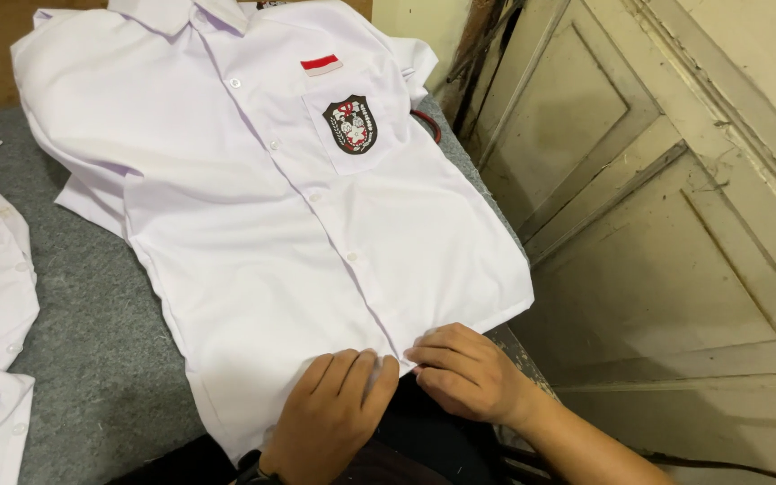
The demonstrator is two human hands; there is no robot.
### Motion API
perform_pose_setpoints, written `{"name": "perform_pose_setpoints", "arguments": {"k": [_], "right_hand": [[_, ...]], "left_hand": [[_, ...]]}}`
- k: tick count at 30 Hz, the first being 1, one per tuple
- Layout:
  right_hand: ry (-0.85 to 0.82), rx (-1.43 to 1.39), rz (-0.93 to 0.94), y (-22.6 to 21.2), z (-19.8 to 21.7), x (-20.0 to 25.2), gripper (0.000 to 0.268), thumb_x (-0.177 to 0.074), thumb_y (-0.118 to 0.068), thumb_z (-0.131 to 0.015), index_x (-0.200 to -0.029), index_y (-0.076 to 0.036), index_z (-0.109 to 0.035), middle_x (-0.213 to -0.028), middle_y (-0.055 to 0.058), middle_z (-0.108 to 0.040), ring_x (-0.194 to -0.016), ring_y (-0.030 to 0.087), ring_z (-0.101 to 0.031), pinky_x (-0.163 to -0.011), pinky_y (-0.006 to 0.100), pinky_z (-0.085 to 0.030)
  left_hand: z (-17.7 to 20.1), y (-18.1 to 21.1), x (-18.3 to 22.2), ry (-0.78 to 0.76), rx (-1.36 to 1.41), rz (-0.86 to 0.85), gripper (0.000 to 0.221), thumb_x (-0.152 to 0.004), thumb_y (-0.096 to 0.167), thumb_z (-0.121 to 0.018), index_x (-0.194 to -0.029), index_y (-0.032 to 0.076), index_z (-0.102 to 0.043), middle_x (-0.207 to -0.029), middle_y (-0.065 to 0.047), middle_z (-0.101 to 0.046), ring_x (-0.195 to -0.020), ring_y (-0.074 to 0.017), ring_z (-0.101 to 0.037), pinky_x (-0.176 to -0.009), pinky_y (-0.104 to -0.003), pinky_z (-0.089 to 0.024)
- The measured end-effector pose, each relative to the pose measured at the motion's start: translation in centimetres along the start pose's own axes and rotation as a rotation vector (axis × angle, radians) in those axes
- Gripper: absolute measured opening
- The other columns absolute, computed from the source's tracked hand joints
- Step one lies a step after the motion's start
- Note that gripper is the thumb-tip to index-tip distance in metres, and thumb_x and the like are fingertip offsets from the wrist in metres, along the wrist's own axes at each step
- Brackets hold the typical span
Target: Trimming loose threads from white shirts with scissors and folding them neatly for packing.
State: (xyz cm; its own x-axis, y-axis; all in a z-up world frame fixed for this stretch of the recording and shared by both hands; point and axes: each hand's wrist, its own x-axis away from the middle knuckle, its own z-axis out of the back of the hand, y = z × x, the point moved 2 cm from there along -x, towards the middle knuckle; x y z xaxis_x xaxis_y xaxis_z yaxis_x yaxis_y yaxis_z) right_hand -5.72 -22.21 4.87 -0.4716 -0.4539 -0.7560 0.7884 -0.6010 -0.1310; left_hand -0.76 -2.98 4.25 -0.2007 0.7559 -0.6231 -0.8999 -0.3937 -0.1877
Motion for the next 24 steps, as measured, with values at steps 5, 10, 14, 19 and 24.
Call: {"name": "perform_pose_setpoints", "arguments": {"k": [5,10,14,19,24], "right_hand": [[0.034,-0.101,-0.068,0.3,0.3,0.2,0.013,-0.096,0.002,-0.065,-0.084,0.003,-0.060,-0.096,0.020,-0.074,-0.082,0.031,-0.071,-0.069,0.036,-0.061],[0.071,-0.115,-0.082,0.2,0.9,-0.1,0.019,-0.093,0.003,-0.070,-0.079,0.001,-0.059,-0.093,0.017,-0.075,-0.080,0.029,-0.072,-0.068,0.035,-0.061],[0.056,-0.118,-0.060,0.1,1.1,-0.1,0.014,-0.094,0.004,-0.067,-0.083,0.001,-0.059,-0.093,0.017,-0.075,-0.081,0.031,-0.072,-0.069,0.036,-0.060],[0.026,-0.103,-0.044,-0.1,0.9,0.0,0.006,-0.090,0.005,-0.068,-0.091,0.003,-0.062,-0.099,0.021,-0.073,-0.085,0.034,-0.071,-0.072,0.039,-0.061],[0.090,0.105,0.005,-1.0,0.4,0.4,0.012,-0.094,0.002,-0.072,-0.088,0.001,-0.062,-0.091,0.020,-0.074,-0.076,0.031,-0.072,-0.069,0.040,-0.061]], "left_hand": [[-0.4,0.0,-0.3,0.043,0.043,-0.122,0.015,-0.096,0.003,-0.066,-0.107,0.013,-0.069,-0.101,-0.013,-0.071,-0.087,-0.0216,-0.068,-0.071,-0.031,-0.054],[-1.6,-0.2,0.3,-0.007,0.130,-0.127,0.009,-0.099,0.008,-0.062,-0.106,0.008,-0.067,-0.103,-0.010,-0.073,-0.094,-0.0212,-0.072,-0.072,-0.031,-0.055],[-2.4,-0.6,1.1,-0.122,0.251,-0.038,0.022,-0.095,0.005,-0.062,-0.117,0.002,-0.066,-0.107,-0.008,-0.075,-0.100,-0.0201,-0.074,-0.074,-0.032,-0.057],[-2.1,-0.6,0.7,-0.084,0.267,-0.016,0.019,-0.094,0.004,-0.062,-0.112,0.002,-0.068,-0.105,-0.008,-0.076,-0.099,-0.0197,-0.075,-0.072,-0.031,-0.057],[-2.2,-0.1,0.7,-0.109,0.212,0.003,0.020,-0.095,0.011,-0.060,-0.112,0.006,-0.070,-0.108,-0.008,-0.076,-0.099,-0.0188,-0.074,-0.074,-0.031,-0.055]]}}
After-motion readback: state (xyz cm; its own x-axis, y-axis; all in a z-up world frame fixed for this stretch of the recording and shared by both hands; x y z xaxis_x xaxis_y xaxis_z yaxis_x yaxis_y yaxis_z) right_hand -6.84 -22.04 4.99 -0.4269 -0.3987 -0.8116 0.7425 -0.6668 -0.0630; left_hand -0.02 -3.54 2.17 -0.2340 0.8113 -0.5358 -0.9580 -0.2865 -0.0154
